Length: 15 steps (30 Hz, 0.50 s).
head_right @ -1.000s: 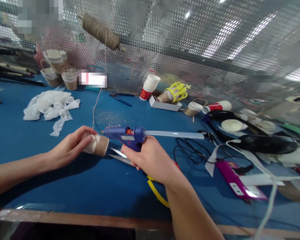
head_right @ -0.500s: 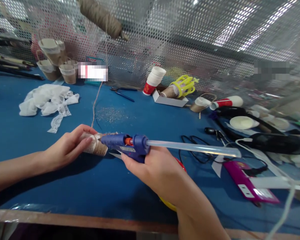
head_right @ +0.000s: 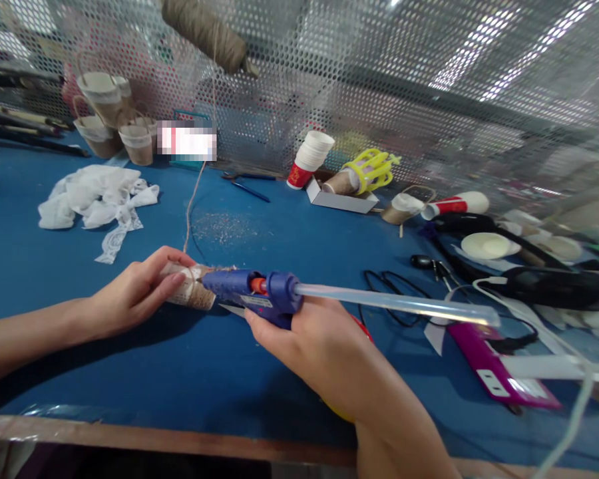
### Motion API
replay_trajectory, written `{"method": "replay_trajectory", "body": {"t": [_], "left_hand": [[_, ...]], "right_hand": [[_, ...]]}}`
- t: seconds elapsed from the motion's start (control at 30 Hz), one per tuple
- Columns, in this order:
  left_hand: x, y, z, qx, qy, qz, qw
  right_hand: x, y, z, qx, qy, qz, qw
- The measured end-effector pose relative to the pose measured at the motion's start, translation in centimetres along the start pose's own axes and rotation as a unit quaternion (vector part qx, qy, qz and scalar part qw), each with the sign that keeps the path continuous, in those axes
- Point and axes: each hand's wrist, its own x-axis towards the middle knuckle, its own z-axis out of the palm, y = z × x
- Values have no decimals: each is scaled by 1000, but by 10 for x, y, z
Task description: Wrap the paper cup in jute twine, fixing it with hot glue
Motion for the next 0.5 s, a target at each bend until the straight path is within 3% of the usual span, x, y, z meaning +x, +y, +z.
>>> {"method": "replay_trajectory", "body": {"t": [0.13, 0.23, 0.3, 0.37, 0.5], "left_hand": [[1, -1, -1, 4, -5, 2, 1000], [1, -2, -1, 8, -8, 8, 1000], [1, -2, -1, 11, -10, 13, 1000], [1, -2, -1, 17, -10, 16, 1000], [2, -3, -1, 21, -7, 27, 999]], "right_hand": [[1, 0, -1, -188, 36, -183, 964], [2, -4, -4, -194, 33, -216, 956], [3, -4, -6, -150, 17, -171, 974], [4, -3, -6, -93, -9, -80, 992], [4, -2, -1, -28, -34, 56, 997]]}}
